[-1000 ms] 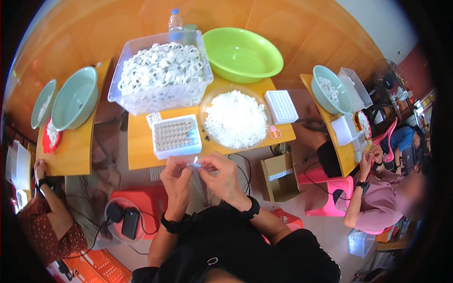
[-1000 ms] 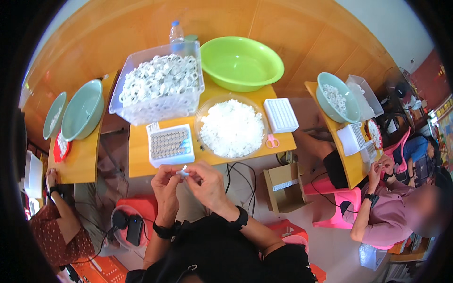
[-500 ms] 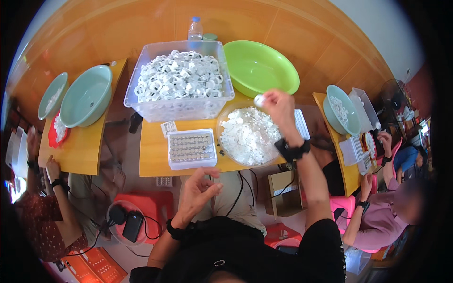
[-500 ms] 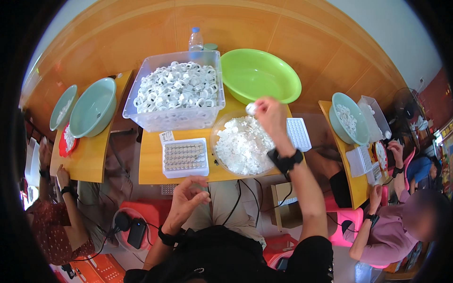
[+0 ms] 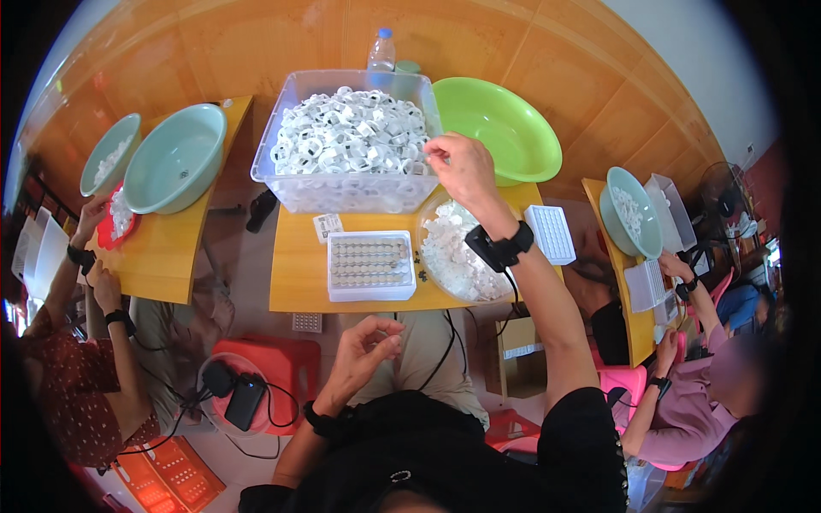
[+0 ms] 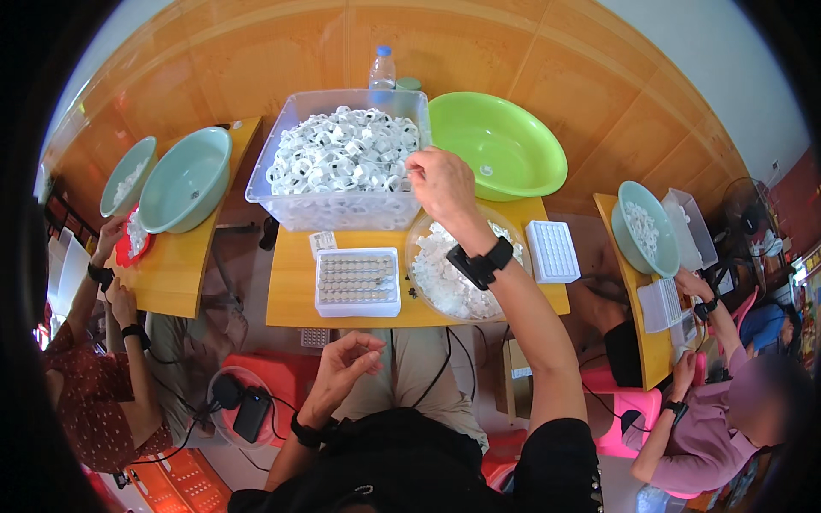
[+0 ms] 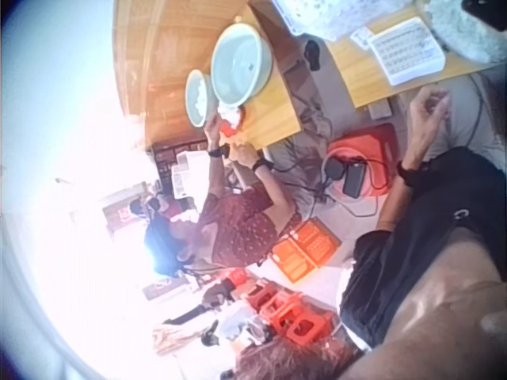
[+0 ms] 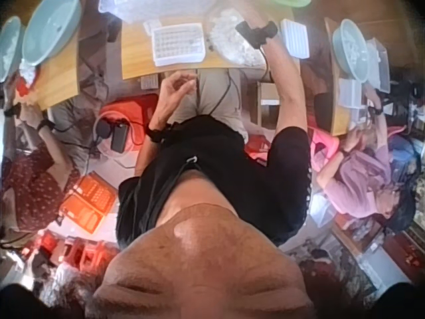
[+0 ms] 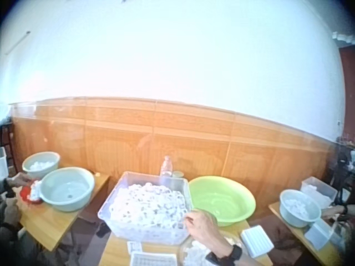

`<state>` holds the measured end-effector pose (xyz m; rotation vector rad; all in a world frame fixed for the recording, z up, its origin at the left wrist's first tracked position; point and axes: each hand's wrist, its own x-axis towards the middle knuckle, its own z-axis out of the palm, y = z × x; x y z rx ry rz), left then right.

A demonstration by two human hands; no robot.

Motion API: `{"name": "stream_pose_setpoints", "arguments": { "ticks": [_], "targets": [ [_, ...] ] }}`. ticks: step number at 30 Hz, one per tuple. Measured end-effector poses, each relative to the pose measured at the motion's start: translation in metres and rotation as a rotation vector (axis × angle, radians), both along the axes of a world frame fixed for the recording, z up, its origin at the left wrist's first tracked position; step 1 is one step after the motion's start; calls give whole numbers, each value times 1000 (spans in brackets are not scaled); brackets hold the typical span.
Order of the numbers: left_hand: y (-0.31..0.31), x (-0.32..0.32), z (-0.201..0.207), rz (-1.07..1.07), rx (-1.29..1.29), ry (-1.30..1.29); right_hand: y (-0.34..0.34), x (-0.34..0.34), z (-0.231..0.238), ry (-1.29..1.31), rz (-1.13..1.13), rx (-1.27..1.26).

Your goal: Manually sorting and placing small white plastic components into a grid tray.

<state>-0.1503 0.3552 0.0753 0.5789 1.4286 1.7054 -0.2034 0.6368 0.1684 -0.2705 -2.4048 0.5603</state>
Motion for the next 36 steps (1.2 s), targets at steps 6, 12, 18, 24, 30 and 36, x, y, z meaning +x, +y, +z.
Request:
{"name": "stream_pose_setpoints", "arguments": {
  "ticks": [6, 12, 18, 24, 30, 36],
  "targets": [
    [-6, 3, -3, 20, 40, -24, 6, -36, -2, -302, 171, 97],
    [-13, 2, -3, 46, 73, -23, 25, -39, -5, -287, 100, -161],
    [-12, -1, 0, 66, 49, -27, 7, -15, 25, -275, 187, -430],
    [-7, -5, 16, 189, 160, -145, -51, 39, 30, -337, 425, -622],
    [-4, -5, 20, 177, 299, -365, -111, 102, -6, -485, 509, -803],
    [-5, -1, 4, 41, 207, -452, -126, 129, -42, -360, 329, -855]
  ]
}}
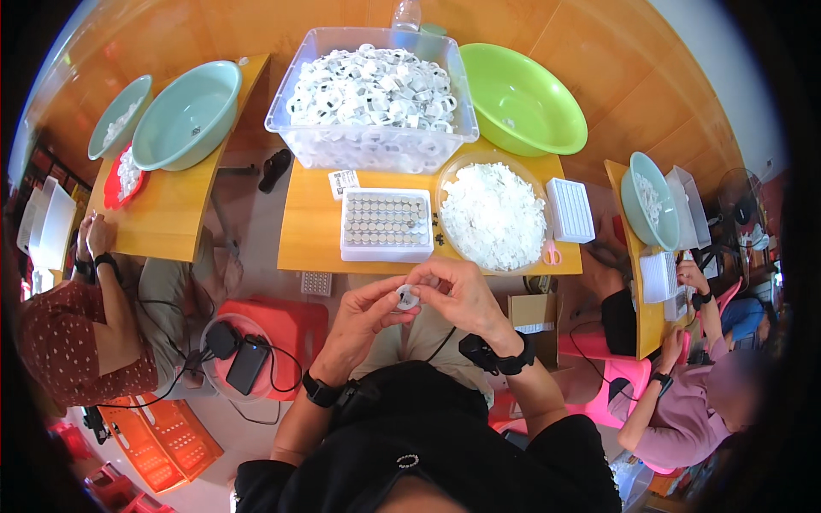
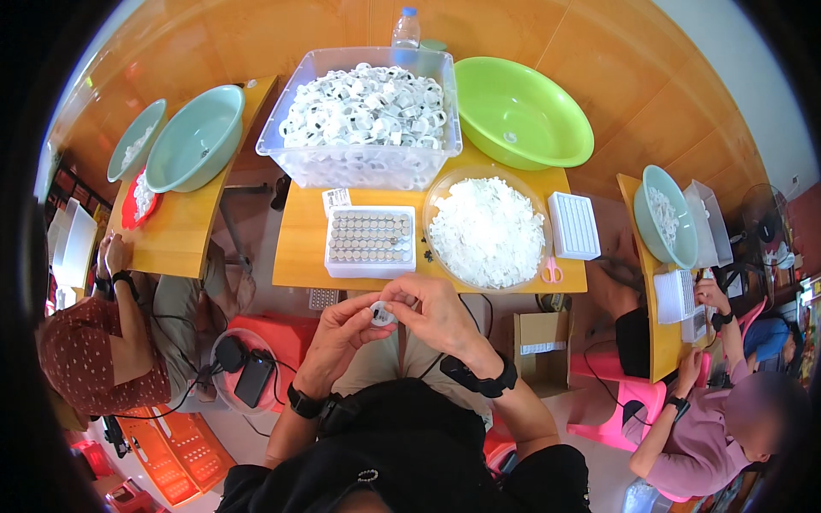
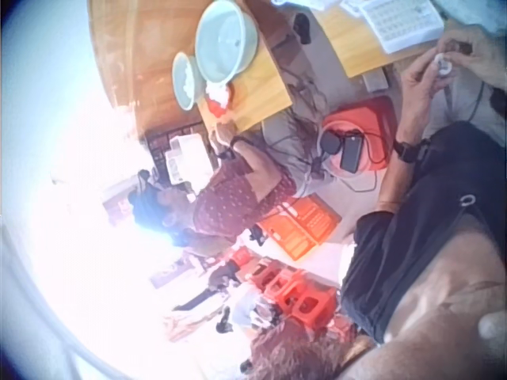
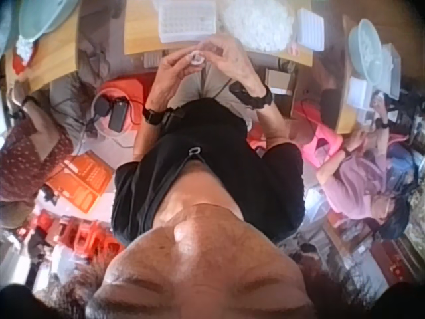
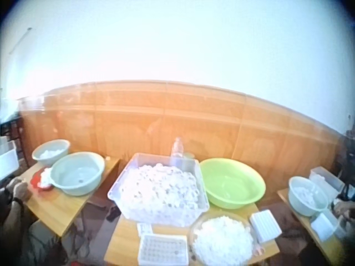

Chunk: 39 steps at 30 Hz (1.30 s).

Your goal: Manually sorting and placing small white plastic components into a grid tray.

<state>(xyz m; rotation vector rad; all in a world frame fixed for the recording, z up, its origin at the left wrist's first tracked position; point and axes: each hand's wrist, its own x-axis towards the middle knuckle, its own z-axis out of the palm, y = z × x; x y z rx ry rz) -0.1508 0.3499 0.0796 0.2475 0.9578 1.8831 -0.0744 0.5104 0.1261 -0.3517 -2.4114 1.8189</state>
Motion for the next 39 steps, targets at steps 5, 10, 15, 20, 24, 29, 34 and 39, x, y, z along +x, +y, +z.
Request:
{"name": "stream_pose_setpoints", "arguments": {
  "ticks": [5, 10, 15, 20, 24, 29, 34, 39],
  "targets": [
    [1, 1, -6, 23, -7, -40, 16, -8, -11, 139, -137, 205],
    [-1, -2, -7, 68, 8, -60, 26, -37, -24, 237, -352, 404],
    [-5, -5, -9, 109, 21, -66, 16, -58, -30, 140, -416, 607],
    [-9, -9, -5, 138, 46, -115, 13, -64, -35, 88, -436, 702],
    [-8, -11, -3, 141, 68, -157, 14, -66, -36, 131, -414, 733],
    [-9, -10, -2, 141, 92, -178, 14, -69, -36, 105, -408, 635],
    [-10, -9, -2, 127, 133, -204, 18, -68, -40, 80, -400, 556],
    [-10, -6, -3, 126, 126, -184, 18, -67, -41, 118, -375, 543]
  ]
}}
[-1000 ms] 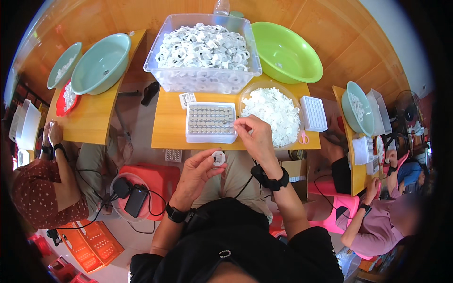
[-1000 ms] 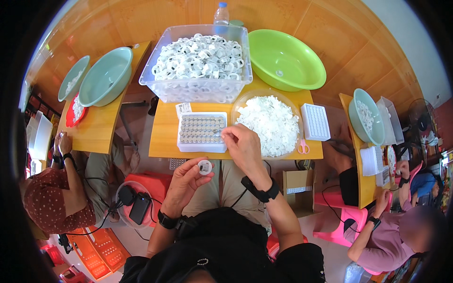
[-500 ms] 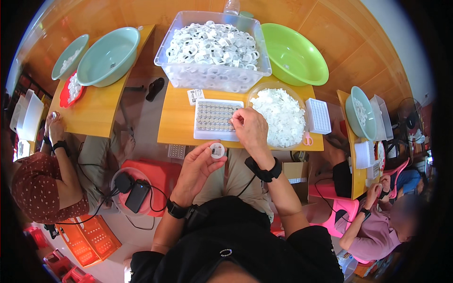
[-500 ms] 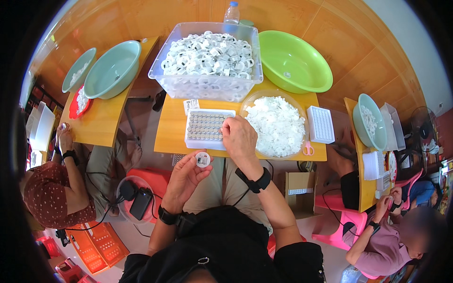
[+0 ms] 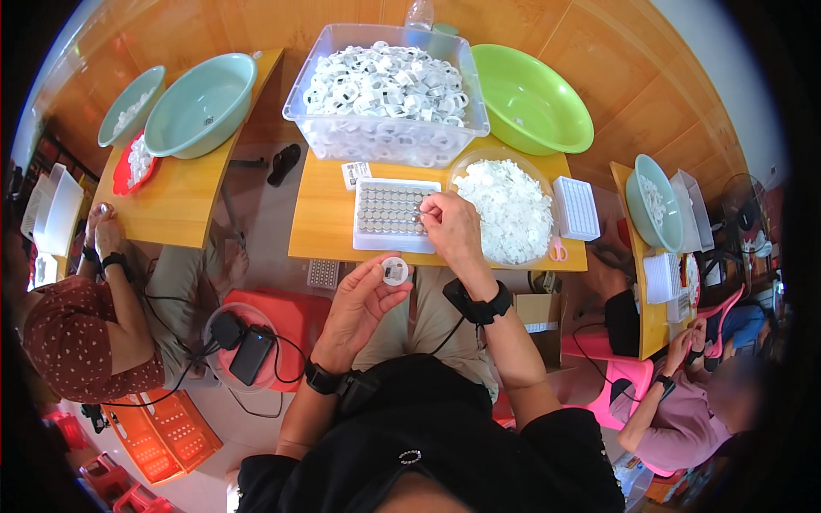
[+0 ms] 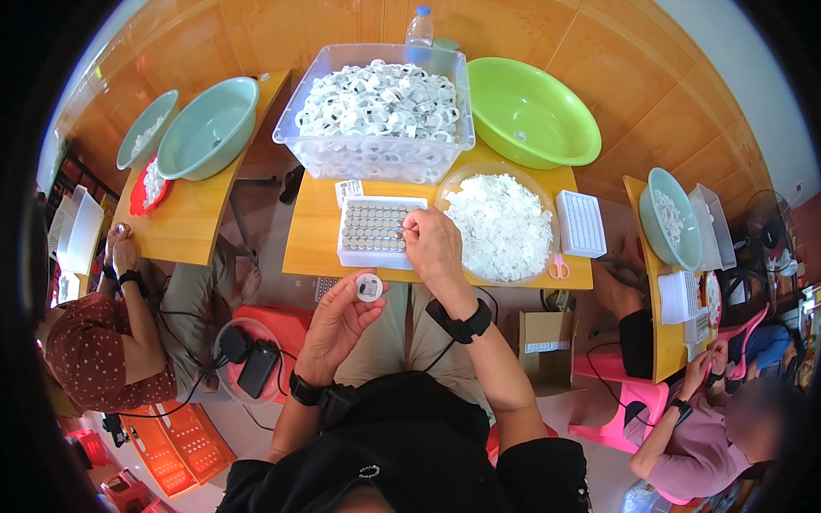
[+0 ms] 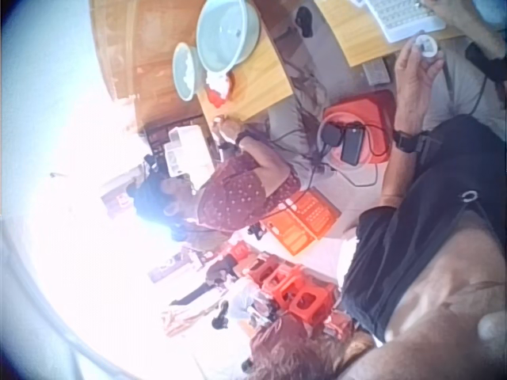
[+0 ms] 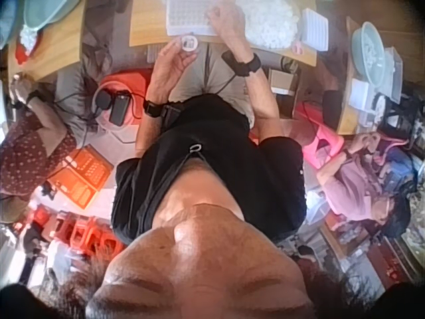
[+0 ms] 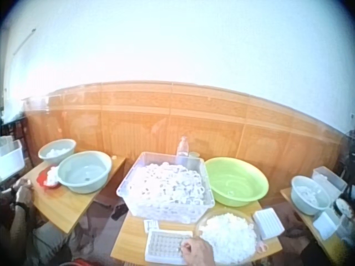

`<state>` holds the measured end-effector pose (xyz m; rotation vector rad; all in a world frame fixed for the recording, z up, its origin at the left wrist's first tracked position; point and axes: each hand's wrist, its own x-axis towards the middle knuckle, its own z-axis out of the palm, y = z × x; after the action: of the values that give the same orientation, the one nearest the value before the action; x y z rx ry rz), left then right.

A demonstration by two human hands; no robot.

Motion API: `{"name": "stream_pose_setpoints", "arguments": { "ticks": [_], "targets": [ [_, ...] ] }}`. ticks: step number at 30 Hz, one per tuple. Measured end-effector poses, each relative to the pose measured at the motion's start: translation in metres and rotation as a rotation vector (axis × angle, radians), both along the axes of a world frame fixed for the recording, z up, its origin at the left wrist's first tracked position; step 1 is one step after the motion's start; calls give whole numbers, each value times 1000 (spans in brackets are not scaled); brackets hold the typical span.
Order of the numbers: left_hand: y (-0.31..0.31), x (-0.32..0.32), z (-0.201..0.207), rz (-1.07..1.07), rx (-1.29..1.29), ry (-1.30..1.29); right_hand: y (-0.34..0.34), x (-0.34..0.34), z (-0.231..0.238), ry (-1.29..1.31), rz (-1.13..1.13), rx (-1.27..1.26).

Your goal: Manually sorting and placing small white plastic components into a grid tray.

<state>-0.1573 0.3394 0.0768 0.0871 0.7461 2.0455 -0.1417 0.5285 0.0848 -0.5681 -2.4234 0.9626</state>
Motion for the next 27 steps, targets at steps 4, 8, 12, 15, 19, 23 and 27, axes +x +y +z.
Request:
{"name": "stream_pose_setpoints", "arguments": {
  "ticks": [4, 8, 12, 15, 19, 23, 27],
  "targets": [
    [0, 1, 2, -22, 31, -18, 0, 7, 6, 62, 7, -65],
    [0, 1, 0, -2, 26, -24, -24, 30, 35, 137, 140, -184],
    [2, 1, -1, 8, 41, -32, -44, 51, 46, 177, 235, -247],
    [4, 3, 4, 16, 37, -19, -46, 60, 45, 190, 210, -152],
    [7, 5, 4, 33, 35, -10, -56, 64, 41, 222, 196, -114],
    [8, 8, 3, 55, 31, 11, -58, 63, 34, 289, 218, 41],
    [6, 10, 1, 63, 28, 55, -59, 64, 35, 318, 226, 169]
  ]
}}
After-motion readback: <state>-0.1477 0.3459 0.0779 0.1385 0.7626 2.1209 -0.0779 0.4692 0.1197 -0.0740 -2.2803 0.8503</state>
